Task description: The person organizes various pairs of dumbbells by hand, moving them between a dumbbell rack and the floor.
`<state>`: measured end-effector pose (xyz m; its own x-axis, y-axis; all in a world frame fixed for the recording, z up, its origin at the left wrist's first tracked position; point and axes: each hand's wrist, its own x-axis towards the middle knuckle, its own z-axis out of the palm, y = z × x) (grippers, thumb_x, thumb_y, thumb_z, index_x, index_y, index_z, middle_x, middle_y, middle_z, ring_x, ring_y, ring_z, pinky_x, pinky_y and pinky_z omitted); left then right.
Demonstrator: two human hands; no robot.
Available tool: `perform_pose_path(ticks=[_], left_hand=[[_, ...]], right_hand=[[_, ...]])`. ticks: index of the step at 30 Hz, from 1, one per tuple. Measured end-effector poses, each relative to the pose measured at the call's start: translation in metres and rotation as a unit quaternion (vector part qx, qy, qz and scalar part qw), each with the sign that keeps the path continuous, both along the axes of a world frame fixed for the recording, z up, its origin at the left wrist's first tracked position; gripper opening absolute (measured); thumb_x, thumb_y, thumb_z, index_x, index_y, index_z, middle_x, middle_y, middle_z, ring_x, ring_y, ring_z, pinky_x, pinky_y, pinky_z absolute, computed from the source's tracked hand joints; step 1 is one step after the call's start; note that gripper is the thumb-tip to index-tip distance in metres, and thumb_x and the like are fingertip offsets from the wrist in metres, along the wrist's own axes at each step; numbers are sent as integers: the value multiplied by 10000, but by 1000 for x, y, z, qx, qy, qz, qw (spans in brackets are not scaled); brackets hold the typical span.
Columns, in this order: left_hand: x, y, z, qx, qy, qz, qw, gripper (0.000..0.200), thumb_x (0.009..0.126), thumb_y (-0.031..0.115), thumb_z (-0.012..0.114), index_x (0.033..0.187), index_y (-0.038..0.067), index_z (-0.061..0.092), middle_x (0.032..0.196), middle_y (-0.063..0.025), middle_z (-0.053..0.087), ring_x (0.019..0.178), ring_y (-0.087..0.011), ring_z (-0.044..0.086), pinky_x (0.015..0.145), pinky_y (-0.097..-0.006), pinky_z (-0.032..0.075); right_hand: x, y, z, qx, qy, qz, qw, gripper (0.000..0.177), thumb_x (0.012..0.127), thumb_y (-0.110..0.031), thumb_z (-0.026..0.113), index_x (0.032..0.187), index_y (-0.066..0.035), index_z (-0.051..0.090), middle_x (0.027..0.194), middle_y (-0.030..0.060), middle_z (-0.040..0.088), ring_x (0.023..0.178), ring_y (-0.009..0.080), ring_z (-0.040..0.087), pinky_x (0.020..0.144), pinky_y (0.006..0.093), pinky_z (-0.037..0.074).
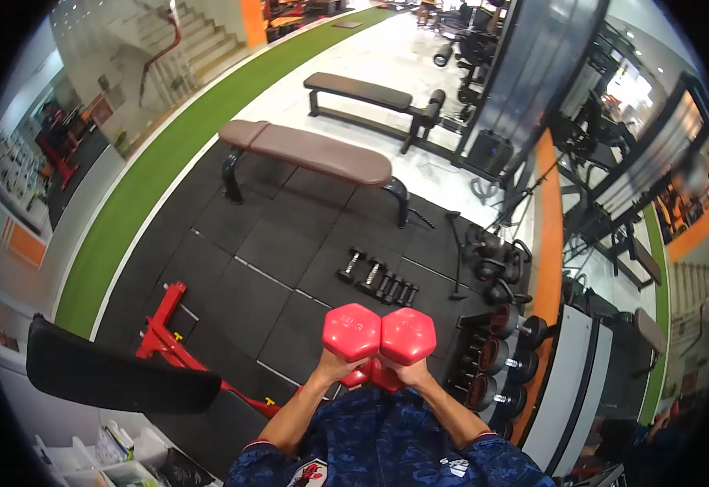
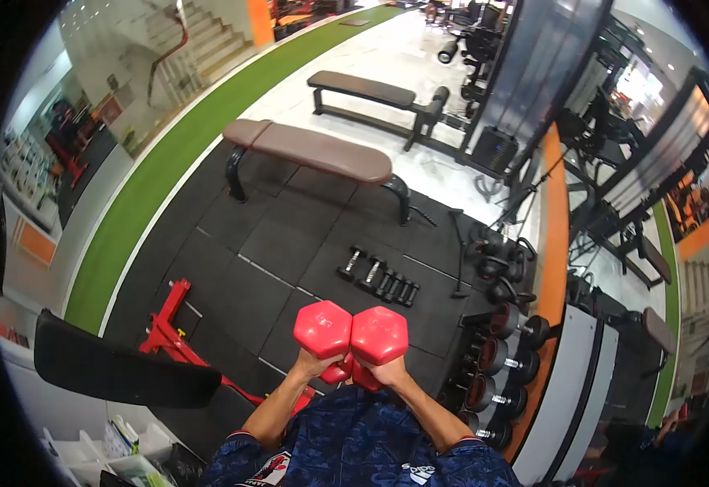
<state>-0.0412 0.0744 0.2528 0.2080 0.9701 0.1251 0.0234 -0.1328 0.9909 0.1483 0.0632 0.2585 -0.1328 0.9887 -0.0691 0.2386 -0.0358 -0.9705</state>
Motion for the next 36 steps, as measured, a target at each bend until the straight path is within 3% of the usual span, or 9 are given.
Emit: perform_pose_path(ticks=[2, 4, 7, 11, 16, 20, 30, 31, 36], left_hand=[[-20, 21, 11, 88, 62, 11, 994, 239, 706, -32, 705, 901, 48, 593, 718, -37, 607, 613, -152, 611, 552, -297, 497], [-37, 38, -1, 67, 73, 53, 994, 235, 703, -31, 707, 896, 45, 597, 718, -42, 610, 610, -153, 611, 554, -294, 497], [-69, 72, -26, 48, 77, 81, 993, 231, 702, -34, 706, 892, 42, 600, 717, -40, 611, 605, -151, 608, 560, -292, 498], [-104, 131, -27, -57, -39, 77, 995, 327, 683, 73, 797, 959, 56, 623, 808, -33, 650, 681, -156, 636, 615, -316, 513], [-134, 199, -17, -92, -126, 104, 982, 252, 730, 13, 749, 938, 37, 609, 763, -34, 630, 601, -119, 605, 554, -280, 494], [-157, 252, -18, -108, -123, 83, 983, 220, 722, -64, 673, 898, 30, 580, 729, -52, 600, 585, -142, 586, 545, -285, 477], [-236, 406, -61, -187, -127, -48, 973, 188, 691, -104, 602, 818, 26, 556, 673, -59, 554, 559, -154, 547, 526, -281, 443], [-244, 421, -68, -213, -133, -62, 966, 188, 699, -102, 603, 829, 25, 555, 670, -60, 551, 558, -155, 546, 526, -282, 443], [-274, 466, -89, -362, -170, -105, 911, 146, 778, -66, 625, 876, 25, 567, 710, -49, 570, 555, -132, 544, 504, -267, 443]], right_hand=[[-18, 22, -4, 22, -24, 13, 999, 327, 691, -178, 794, 958, -87, 628, 930, 54, 643, 876, 231, 621, 771, 368, 488], [-39, 51, -3, 117, -58, 33, 991, 261, 697, -170, 795, 885, -88, 634, 852, 28, 645, 774, 174, 623, 689, 341, 497], [-64, 97, -10, 33, -38, 89, 995, 402, 669, -188, 800, 1019, -94, 628, 981, 69, 640, 946, 258, 617, 828, 384, 485], [-102, 166, -5, 39, -38, 106, 993, 371, 679, -165, 779, 1012, -94, 631, 985, 73, 642, 941, 266, 617, 826, 379, 486], [-141, 244, -3, 48, -31, 136, 989, 336, 683, -119, 756, 997, -89, 640, 987, 79, 642, 952, 275, 612, 836, 378, 481], [-169, 293, 2, 108, 20, 91, 990, 349, 666, -66, 758, 994, -84, 643, 997, 74, 642, 962, 262, 611, 852, 375, 476], [-250, 397, -48, -59, 92, -50, 993, 361, 666, -29, 762, 1000, -60, 629, 976, 66, 652, 935, 219, 626, 836, 354, 487], [-259, 404, -50, -25, 30, -56, 998, 353, 669, -7, 751, 995, -57, 627, 973, 62, 653, 916, 213, 630, 823, 352, 492], [-296, 425, -94, -128, 72, -117, 982, 314, 706, -6, 720, 996, -42, 607, 923, 55, 649, 836, 187, 629, 752, 343, 500]])
